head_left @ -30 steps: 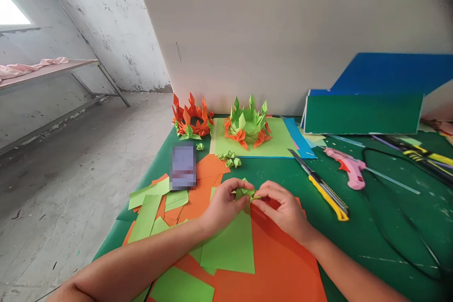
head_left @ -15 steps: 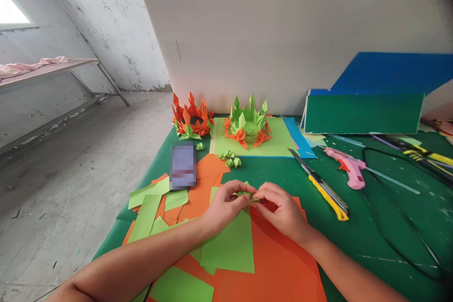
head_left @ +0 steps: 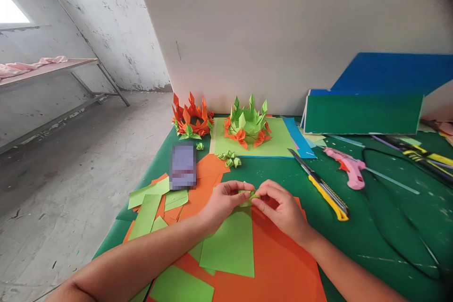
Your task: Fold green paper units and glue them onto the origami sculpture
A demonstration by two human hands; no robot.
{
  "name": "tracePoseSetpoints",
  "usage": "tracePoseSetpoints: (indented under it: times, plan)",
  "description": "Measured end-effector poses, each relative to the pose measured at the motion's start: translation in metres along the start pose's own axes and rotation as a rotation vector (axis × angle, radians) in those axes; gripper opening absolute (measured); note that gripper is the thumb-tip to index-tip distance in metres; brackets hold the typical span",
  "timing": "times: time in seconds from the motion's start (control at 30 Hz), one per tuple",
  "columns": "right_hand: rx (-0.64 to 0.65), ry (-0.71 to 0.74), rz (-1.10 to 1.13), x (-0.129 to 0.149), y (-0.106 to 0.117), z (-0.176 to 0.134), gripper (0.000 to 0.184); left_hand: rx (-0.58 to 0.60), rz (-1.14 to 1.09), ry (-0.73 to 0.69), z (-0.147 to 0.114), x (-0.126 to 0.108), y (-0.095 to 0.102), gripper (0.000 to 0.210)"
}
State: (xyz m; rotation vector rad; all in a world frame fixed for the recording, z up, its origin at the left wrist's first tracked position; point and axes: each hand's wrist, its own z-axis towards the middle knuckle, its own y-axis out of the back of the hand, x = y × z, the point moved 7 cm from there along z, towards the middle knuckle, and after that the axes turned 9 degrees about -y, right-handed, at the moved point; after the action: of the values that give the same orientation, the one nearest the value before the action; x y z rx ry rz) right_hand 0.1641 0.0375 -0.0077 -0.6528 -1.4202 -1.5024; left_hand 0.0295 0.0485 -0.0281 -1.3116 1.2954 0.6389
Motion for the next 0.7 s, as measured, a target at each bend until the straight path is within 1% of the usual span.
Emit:
tracePoseSetpoints:
  times: [0.3, 0.53, 0.7]
  plan:
    - [-0.036, -0.003, 0.024, 0.0031, 0.0010, -0.0005, 0.010, -0.046, 0.003, -0.026, 0.0004, 0.0033, 0.0026, 0.034]
    - [-0.021, -0.058, 0.098, -0.0018, -0.0012, -0.0004, 0.011, -0.072, 0.044, -0.070, -0.0017, -0.0004, 0.0005, 0.031]
    - [-0.004, -0.103, 0.163, -0.0048, -0.0031, -0.0007, 0.012, -0.077, 0.027, -0.095, -0.0029, -0.0019, -0.0017, 0.033]
